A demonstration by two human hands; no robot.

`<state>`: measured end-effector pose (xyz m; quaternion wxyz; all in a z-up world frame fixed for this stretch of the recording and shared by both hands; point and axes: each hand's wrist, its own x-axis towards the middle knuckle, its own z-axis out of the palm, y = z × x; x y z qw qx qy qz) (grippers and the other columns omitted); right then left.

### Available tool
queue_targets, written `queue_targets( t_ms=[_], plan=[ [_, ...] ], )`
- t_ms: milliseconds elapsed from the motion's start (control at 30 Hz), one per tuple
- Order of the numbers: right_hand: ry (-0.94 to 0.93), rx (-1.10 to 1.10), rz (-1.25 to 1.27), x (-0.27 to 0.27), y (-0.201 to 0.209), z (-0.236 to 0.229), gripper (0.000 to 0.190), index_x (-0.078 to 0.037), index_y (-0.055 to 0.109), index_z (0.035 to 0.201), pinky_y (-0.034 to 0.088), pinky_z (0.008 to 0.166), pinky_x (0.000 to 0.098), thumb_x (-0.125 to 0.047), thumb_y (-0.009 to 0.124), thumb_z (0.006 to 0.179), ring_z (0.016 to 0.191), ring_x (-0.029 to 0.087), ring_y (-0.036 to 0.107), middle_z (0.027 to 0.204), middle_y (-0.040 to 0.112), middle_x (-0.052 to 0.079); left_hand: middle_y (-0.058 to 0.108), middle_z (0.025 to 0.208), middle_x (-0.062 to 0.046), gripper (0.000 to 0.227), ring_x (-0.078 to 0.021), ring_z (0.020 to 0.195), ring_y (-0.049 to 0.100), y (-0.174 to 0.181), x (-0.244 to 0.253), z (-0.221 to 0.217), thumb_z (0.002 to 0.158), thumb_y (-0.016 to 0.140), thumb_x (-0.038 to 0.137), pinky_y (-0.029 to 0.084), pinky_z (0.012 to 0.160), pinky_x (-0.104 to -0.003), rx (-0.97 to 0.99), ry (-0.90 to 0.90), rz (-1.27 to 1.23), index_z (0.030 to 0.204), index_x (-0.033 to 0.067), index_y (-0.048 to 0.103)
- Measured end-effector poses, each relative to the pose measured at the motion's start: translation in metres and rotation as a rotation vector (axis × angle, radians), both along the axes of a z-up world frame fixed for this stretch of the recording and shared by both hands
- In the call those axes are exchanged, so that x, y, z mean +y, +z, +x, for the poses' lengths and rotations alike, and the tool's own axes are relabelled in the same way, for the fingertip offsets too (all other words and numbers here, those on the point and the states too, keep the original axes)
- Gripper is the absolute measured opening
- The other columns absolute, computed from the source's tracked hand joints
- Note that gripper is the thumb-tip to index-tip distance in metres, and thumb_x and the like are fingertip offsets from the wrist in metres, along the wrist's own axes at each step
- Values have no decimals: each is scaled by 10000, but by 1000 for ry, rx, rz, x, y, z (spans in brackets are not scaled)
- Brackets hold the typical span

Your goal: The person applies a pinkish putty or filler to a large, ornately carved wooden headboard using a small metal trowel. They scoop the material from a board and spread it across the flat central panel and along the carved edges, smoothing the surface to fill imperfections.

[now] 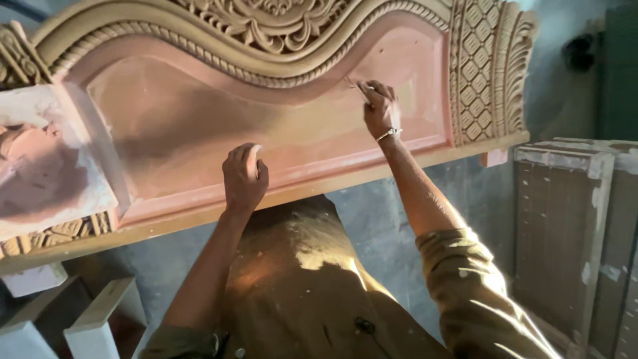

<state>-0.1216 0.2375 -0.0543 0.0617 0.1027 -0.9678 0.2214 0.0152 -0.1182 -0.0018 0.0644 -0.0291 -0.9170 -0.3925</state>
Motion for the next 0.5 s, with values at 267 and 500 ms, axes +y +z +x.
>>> queue_targets(
  t_ms=[267, 500],
  plan=[
    [205, -123, 163, -71, -14, 76, 418, -168, 738, 1165, 555, 818, 501, -74, 656, 766, 1039, 359, 638, 1130, 686, 121, 664, 1131, -191, 323, -395, 1071, 613, -1, -5, -2, 855, 653, 7, 492, 920, -516, 1, -55, -14, 1177, 13, 628],
    [-178, -73, 557, 84, -61, -18, 333, -9, 695, 1115, 540, 813, 510, -302, 598, 992, 929, 377, 682, 1020, 702, 225, 664, 1183, -189, 321, -400, 1143, 599, 1, -10, 5, 861, 655, 39, 475, 942, -519, -20, -3, -44, 1180, 12, 646]
  ],
)
